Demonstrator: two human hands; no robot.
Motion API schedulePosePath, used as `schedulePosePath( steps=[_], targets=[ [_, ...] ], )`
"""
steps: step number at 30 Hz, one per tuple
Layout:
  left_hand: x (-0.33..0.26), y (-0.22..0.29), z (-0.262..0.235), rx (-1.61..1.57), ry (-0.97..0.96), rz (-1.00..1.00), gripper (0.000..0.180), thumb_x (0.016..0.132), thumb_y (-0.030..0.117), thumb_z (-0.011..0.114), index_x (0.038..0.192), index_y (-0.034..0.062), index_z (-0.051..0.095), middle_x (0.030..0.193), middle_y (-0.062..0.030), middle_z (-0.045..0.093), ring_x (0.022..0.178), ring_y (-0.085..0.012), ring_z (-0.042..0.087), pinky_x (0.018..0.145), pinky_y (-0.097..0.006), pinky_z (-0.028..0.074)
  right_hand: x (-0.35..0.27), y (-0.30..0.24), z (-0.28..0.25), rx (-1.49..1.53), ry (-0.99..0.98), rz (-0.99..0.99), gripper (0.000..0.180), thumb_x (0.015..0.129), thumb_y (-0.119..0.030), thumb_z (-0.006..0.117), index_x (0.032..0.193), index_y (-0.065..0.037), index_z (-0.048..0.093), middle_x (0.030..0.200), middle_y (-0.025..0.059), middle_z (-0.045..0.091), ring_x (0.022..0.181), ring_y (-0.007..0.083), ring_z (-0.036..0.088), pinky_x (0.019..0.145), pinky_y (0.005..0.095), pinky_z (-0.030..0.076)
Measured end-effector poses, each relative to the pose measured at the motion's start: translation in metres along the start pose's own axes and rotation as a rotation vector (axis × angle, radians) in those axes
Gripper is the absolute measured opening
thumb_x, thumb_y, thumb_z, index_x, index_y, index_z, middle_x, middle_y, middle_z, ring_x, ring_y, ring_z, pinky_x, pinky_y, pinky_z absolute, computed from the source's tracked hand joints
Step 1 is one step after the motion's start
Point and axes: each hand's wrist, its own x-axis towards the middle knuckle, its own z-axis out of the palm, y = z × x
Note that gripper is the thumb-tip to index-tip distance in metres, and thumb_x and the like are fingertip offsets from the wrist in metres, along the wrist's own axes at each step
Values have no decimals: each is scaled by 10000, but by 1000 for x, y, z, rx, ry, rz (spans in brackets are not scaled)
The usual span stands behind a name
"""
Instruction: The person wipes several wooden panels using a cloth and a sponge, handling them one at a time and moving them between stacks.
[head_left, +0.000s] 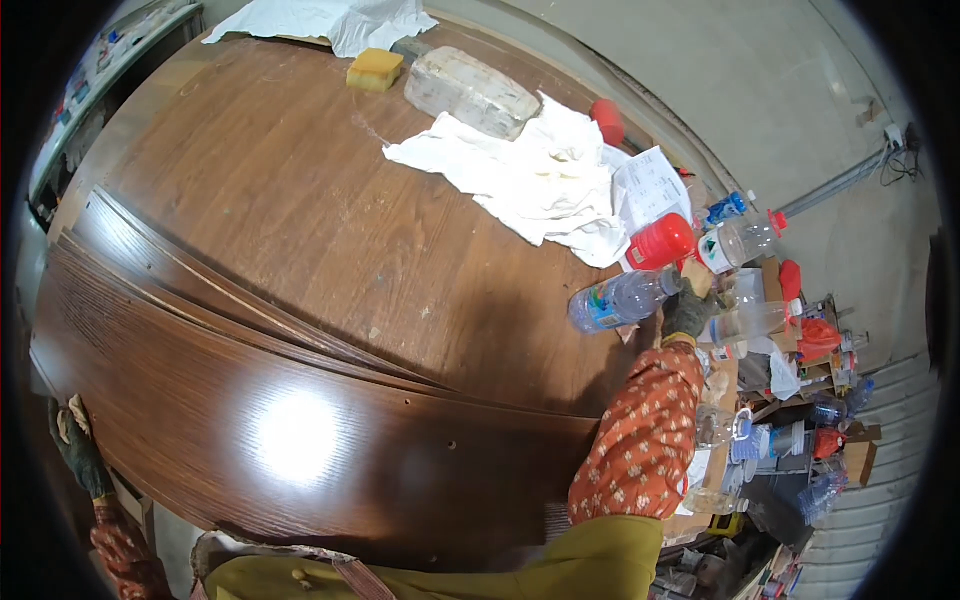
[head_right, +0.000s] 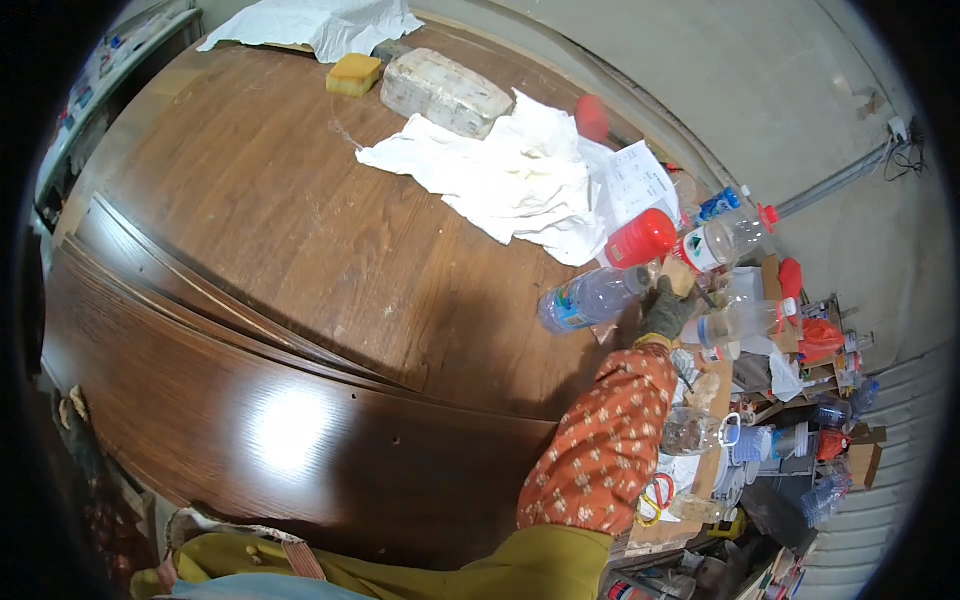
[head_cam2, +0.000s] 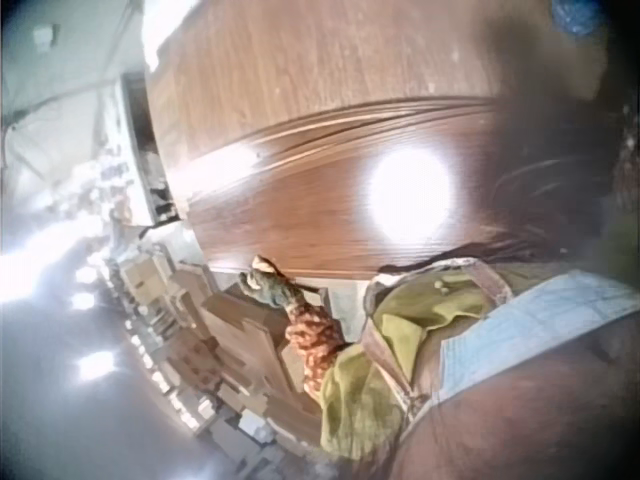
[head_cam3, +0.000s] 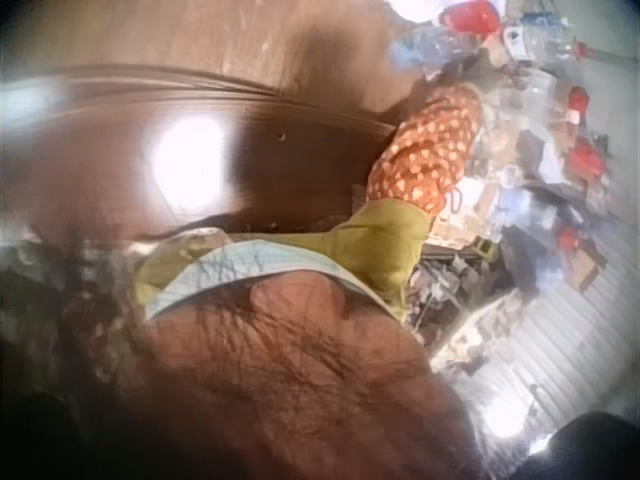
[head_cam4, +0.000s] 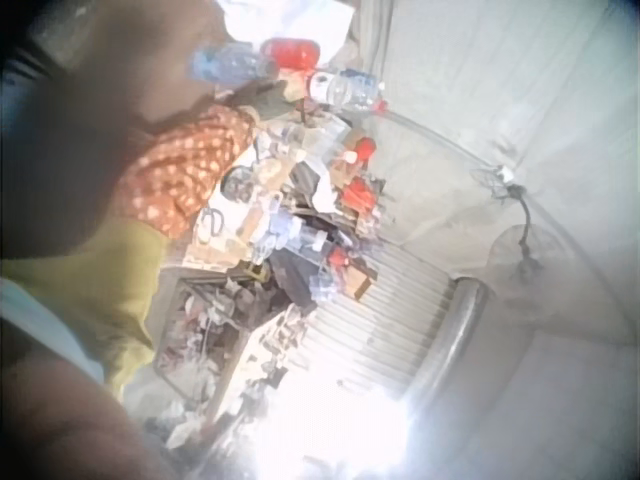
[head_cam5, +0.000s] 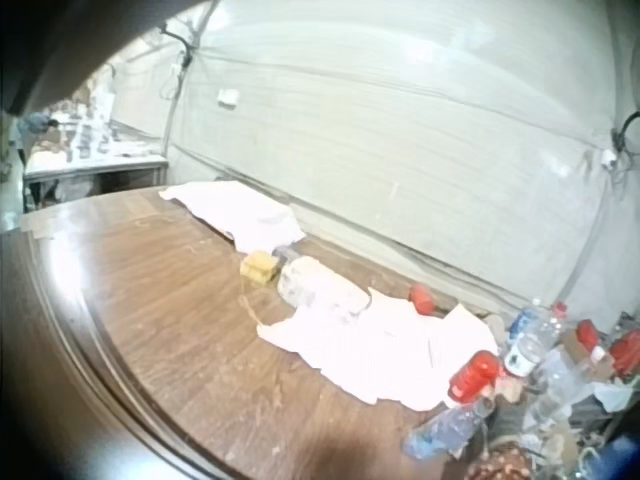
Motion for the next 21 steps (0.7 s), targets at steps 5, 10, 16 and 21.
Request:
schedulePosePath(
  steps=[5,10,16,21],
  targets=[
    [-7,20,28,173,-13,71,377,979,215,448,1294,10,467,1275,-70,548,1163,-192,512,1003,-305,385,-56,-137,-46,489,-236,-20,680,774,97,607,1354,-134,337,1154,136,519,894,283,588,731,350,550],
    [-13,4,9,47,-49,-124,398,949,319,501,1241,51,541,1195,-51,578,1058,-174,558,933,-290,422,-127,-189,-28,656,-772,-185,690,738,48,662,1343,-96,363,1241,142,484,1084,293,539,875,386,516],
    [-42,76,23,-114,-226,-452,365,964,322,469,1202,61,559,1079,-71,614,929,-146,600,608,-229,518,-272,-270,47,945,-1144,66,598,873,-325,615,1341,-22,399,1350,124,426,1218,339,439,1046,491,347],
    [-37,120,24,-190,-289,144,320,894,223,581,1127,5,593,1213,-171,576,1064,-245,580,900,-371,466,-399,-336,86,595,-1189,-106,483,870,-285,642,1251,-32,488,1223,77,516,1137,206,492,951,335,416]
  ],
)
